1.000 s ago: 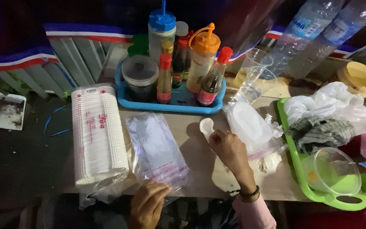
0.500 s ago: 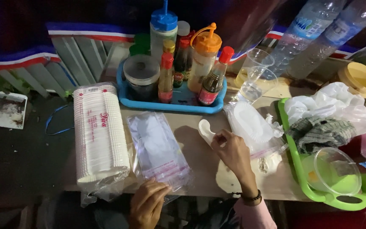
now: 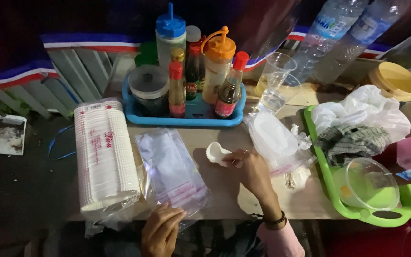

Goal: Packaging individual paper food liners into small plastic bags at a workspace.

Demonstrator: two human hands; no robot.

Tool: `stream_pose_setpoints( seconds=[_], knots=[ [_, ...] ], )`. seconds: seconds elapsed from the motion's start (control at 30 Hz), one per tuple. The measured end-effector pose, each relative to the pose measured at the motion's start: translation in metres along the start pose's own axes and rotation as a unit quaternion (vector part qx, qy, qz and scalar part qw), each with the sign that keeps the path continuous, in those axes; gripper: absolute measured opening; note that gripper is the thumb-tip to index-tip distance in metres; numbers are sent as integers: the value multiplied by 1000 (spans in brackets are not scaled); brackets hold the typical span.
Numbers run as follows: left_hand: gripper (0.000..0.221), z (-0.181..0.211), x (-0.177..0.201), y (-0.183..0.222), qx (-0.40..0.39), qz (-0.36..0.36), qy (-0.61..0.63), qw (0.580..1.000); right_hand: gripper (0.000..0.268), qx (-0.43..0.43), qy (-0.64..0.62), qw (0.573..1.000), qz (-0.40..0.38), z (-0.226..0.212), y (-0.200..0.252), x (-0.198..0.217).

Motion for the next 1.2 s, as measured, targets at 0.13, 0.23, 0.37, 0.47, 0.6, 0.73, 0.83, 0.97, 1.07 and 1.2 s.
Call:
stream_pose_setpoints(
  seconds=[0.13,0.23,0.37,0.47,0.6,0.73,0.83,0.97,1.07,1.2],
  knots=[
    [18,-1,0,3,-8,4,11,1000,12,-74,43,996,-31,14,-4,-6],
    [20,-1,-1,3,-16,0,14,1000,11,-83,76,993,-44,12,-5,-5],
    [20,-2,1,3,-15,17,25,999,12,-45,99,993,-36,-1,-4,3],
    [17,-7,0,8,-13,19,3,1000,13,4,60,997,39,-14,2,15],
    [20,-8,0,10,-2,2,-2,1000,18,75,24,992,95,-24,10,22],
    [22,-3,1,4,3,0,6,1000,23,76,9,982,170,-15,20,28],
    [22,-3,-1,0,7,-5,3,1000,17,113,-33,960,256,-15,36,41],
    [19,0,-1,-12,45,-8,8,999,9,145,-54,927,341,-38,73,65],
    [21,-1,0,-19,66,11,-8,998,24,164,21,929,331,-36,117,50],
    [23,-23,-15,2,68,6,-32,997,11,239,-62,932,264,-91,150,55]
  ],
)
Point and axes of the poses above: each hand's wrist, its own y-axis away from the middle knuckle, its own x-axis out of the back of the hand, z = x × y, the point moved 8 cm from there along -y, towards the middle knuckle, and after that the axes turned 4 degrees about z, right-handed, at the moved point
